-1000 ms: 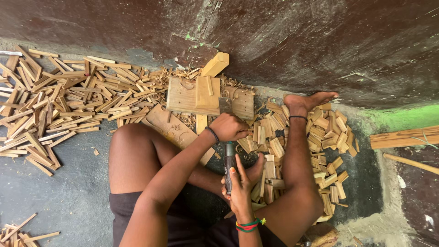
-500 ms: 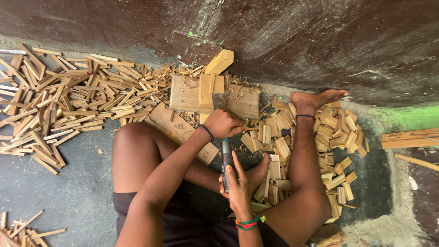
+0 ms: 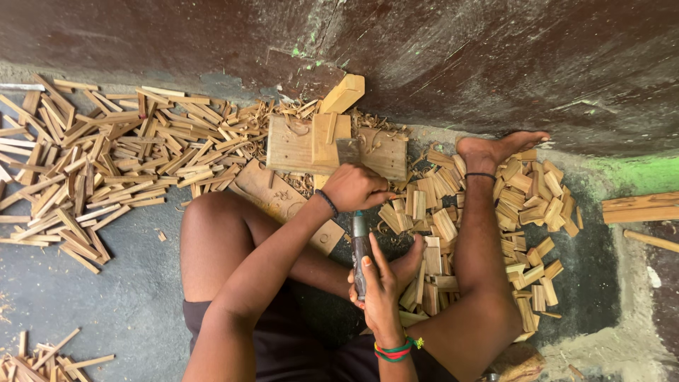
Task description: The person sits on the floor and uses a chisel and mallet to carve a small wooden block. They repeatedly strike the chisel to shape the wood, creating wood shavings that accumulate around the work area. The person occasionally adjusts the wood block with their left hand while continuing to strike with the mallet in their right hand.
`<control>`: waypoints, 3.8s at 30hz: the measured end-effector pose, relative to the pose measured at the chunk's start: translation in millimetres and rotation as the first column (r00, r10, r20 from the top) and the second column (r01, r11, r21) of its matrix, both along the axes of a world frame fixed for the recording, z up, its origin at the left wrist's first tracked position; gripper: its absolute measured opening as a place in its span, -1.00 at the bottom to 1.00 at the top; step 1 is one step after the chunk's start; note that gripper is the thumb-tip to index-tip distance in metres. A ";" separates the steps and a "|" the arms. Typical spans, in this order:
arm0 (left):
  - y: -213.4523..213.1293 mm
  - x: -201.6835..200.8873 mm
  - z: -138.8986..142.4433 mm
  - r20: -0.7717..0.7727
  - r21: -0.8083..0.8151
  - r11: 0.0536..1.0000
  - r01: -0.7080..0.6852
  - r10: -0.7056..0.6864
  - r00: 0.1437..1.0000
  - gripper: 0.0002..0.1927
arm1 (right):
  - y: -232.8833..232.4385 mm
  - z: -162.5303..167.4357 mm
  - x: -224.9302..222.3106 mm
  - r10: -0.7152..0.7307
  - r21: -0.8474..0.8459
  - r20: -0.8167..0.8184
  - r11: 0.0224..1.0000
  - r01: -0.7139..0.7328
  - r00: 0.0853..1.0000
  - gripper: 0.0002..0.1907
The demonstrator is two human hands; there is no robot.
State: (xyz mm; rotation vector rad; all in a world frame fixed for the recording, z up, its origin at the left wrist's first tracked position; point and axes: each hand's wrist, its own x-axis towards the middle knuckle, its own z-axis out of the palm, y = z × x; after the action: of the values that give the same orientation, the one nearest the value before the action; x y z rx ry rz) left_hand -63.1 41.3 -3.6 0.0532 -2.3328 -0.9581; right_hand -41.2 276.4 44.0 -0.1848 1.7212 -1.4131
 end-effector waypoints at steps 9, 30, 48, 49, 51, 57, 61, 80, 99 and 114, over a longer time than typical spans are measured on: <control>-24.0 1.0 -5.4 0.221 0.003 1.000 0.010 -0.010 0.975 -0.62 | -21.5 -0.1 -2.2 0.037 0.097 0.040 0.994 -0.041 0.998 -0.36; -48.3 -12.6 -18.2 0.215 0.075 0.993 0.090 -0.104 0.971 -0.55 | -60.7 18.4 0.1 0.114 0.195 0.015 0.974 -0.115 0.993 -0.32; -31.7 25.1 0.6 -0.075 -0.244 0.942 -0.230 0.218 0.973 -0.79 | -51.6 -29.5 -47.0 -0.010 -0.259 0.127 0.965 0.043 0.992 -0.43; -32.3 39.0 -2.8 -0.079 -0.208 0.945 -0.251 0.239 0.968 -0.79 | -47.2 -29.1 -51.2 -0.051 -0.271 0.145 0.958 0.089 0.988 -0.43; -32.5 60.5 -11.3 -0.059 -0.153 0.929 -0.337 0.332 0.941 -0.67 | -34.7 -26.4 -60.5 -0.141 -0.282 0.178 0.941 0.188 0.974 -0.42; -35.5 62.3 -28.2 0.100 -0.141 0.821 -0.553 0.568 0.817 -0.23 | -1.0 -18.9 -70.5 -0.258 -0.124 0.013 0.958 0.258 0.966 -0.43; -44.7 39.8 -31.4 0.163 -0.232 0.812 -0.536 0.575 0.802 -0.26 | 16.5 -24.3 -52.3 -0.234 -0.053 -0.010 0.971 0.233 0.972 -0.39; -85.0 34.3 -30.6 0.275 -0.356 0.863 -0.359 0.464 0.842 -0.32 | 10.1 -64.3 -36.3 -0.152 0.064 -0.024 0.986 0.154 0.988 -0.37; -78.9 27.6 -35.9 0.293 -0.340 0.834 -0.433 0.532 0.795 -0.25 | 10.9 -60.9 -37.9 -0.129 0.082 -0.021 0.988 0.130 0.991 -0.37; -76.6 23.5 -27.0 0.097 -0.190 0.856 -0.482 0.504 0.858 -0.06 | 21.8 -54.7 -28.4 -0.147 0.037 -0.079 0.988 0.150 0.986 -0.39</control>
State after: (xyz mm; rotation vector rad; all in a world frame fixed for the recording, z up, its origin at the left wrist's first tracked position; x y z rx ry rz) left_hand -39.6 -35.2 -30.5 0.6481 -2.3393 -0.5184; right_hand -69.5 298.2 -10.7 -0.0893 1.8582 -1.4923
